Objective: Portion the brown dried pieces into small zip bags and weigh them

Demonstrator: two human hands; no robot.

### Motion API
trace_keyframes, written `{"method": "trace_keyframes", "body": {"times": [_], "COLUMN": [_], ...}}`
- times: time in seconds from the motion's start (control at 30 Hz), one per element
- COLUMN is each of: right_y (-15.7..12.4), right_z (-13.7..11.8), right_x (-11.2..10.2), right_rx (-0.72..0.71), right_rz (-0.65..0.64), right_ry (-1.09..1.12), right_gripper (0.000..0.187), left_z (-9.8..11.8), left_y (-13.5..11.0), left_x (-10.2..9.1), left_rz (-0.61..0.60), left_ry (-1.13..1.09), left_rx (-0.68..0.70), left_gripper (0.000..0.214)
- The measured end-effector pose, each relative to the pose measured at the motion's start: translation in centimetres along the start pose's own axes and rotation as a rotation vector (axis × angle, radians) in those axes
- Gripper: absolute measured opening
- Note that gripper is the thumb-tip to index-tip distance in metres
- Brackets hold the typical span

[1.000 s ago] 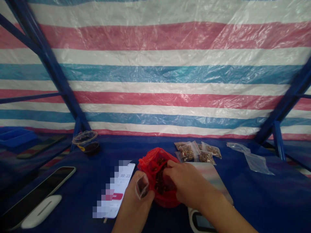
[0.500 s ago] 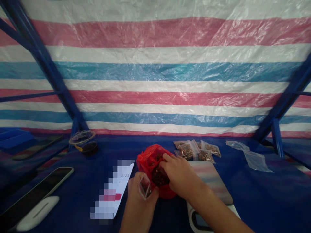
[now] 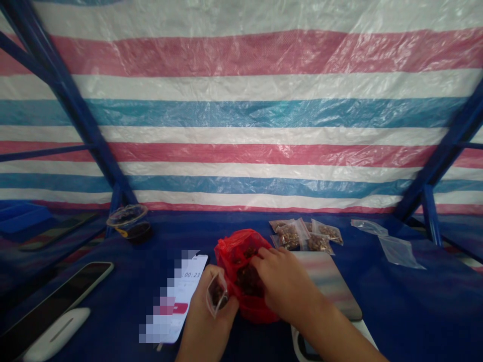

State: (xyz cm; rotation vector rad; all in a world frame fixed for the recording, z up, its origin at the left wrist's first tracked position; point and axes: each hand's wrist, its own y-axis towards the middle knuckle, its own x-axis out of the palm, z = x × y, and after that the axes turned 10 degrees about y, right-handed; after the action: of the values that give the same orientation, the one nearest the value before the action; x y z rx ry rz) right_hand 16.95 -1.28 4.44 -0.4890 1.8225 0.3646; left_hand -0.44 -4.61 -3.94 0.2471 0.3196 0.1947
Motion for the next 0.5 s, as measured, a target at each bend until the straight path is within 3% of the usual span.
{"method": "trace_keyframes", "body": {"times": [0.13, 0.3, 0.5], "right_y": [0.6, 1.2, 1.0], "right_z": [0.1, 0.1, 0.2], "right_x": [0.0, 0.5, 0.8], "right_rx": [0.02, -0.024, -0.026], "right_rz": [0.041, 0.017, 0.009], "right_ry": [-0.084, 0.012, 0.119], "right_gripper": [0.055, 0.053, 0.042], "left_z": [0.7, 1.8, 1.6], "left_y": [-0.1, 0.6, 1.4], "left_x": [0.4, 1.4, 1.0], "left_rz": [0.016, 0.083, 0.075], "left_ry": [-0.003, -0.093, -0.142], "left_rx": [-0.027, -0.074, -0.076], "left_gripper": [0.027, 0.023, 0.021]}}
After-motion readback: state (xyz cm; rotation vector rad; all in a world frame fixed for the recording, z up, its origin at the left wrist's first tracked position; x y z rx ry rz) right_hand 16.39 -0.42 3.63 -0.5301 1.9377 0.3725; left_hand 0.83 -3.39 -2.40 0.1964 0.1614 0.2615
